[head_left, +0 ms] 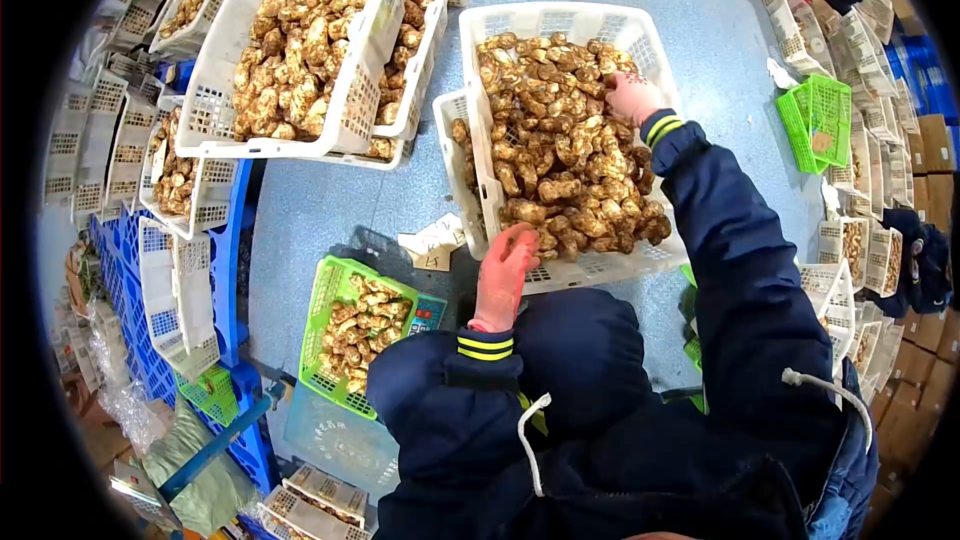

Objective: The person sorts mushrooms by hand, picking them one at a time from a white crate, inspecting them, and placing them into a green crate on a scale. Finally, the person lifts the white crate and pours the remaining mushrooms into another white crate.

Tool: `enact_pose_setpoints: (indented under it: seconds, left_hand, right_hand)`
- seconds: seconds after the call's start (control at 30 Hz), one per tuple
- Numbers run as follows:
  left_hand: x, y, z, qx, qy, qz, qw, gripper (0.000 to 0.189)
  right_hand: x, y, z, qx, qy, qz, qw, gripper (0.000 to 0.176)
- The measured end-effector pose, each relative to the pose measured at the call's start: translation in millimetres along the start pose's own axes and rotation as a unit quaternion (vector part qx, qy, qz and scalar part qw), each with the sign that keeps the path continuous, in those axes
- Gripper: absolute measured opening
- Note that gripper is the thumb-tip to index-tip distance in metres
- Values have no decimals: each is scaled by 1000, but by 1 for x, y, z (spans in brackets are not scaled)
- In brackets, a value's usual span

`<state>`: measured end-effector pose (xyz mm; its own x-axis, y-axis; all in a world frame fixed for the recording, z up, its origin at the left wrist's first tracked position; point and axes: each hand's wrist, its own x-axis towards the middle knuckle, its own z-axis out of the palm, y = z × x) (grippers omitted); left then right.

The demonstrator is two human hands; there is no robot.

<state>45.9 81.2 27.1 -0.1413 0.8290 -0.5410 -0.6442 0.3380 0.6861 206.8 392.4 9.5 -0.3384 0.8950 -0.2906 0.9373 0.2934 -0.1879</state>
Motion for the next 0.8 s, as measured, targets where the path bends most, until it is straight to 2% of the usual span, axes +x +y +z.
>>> enact_pose_setpoints:
  seconds: [0.03,0.07,0.13,0.17,0.2,0.27,0.33,0.4,0.43,0.47,0.5,0.53,0.57,0.67,0.77,0.8]
  left_hand:
    - [2,0,-1,10,-6,-8,1000,34]
    - [3,-1,-3,19,-12,-17,1000,37]
    - [3,-2,-3,9,-21,-14,1000,38]
    - [2,-2,-1,17,-18,-15,1000,38]
    - [2,-1,0,25,-14,-14,1000,38]
    - [2,0,-2,36,-9,-21,999,37]
    - [1,1,-3,15,-9,-20,1000,35]
    - [0,2,-3,15,-9,-18,1000,34]
    - [0,2,-3,15,-6,-18,1000,34]
    - [0,2,-3,14,-2,-19,1000,33]
    - [1,1,-2,16,-14,-5,1000,33]
    - [2,-1,-4,-8,-27,13,1000,33]
    - [0,2,-1,-12,-22,14,1000,33]
    - [-1,5,2,-32,-24,17,999,36]
    - [-3,5,6,-85,-49,45,994,42]
    - [-3,5,8,-122,-68,72,988,45]
  right_hand:
    - [8,-4,4,44,-36,24,998,40]
    - [11,-9,15,-36,19,29,999,43]
    - [9,-24,30,-96,39,54,993,44]
    - [6,-26,40,-135,74,39,987,31]
    - [19,-19,57,-144,125,66,980,19]
    - [14,-22,49,-162,152,23,975,19]
    - [11,-24,34,-172,105,34,979,21]
    - [3,-20,18,-155,49,26,986,26]
    - [3,-4,26,-73,115,12,991,32]
    - [-15,-3,11,26,82,-29,996,27]
    - [-27,-3,2,229,-25,10,973,24]
    - [-37,3,-1,421,-129,51,896,21]
    - [-52,3,-4,532,-153,35,832,19]
    - [-90,-8,-16,648,-210,16,732,21]
    - [-113,-26,-15,721,-345,-52,599,25]
    - [-102,-18,8,676,-381,-80,626,25]
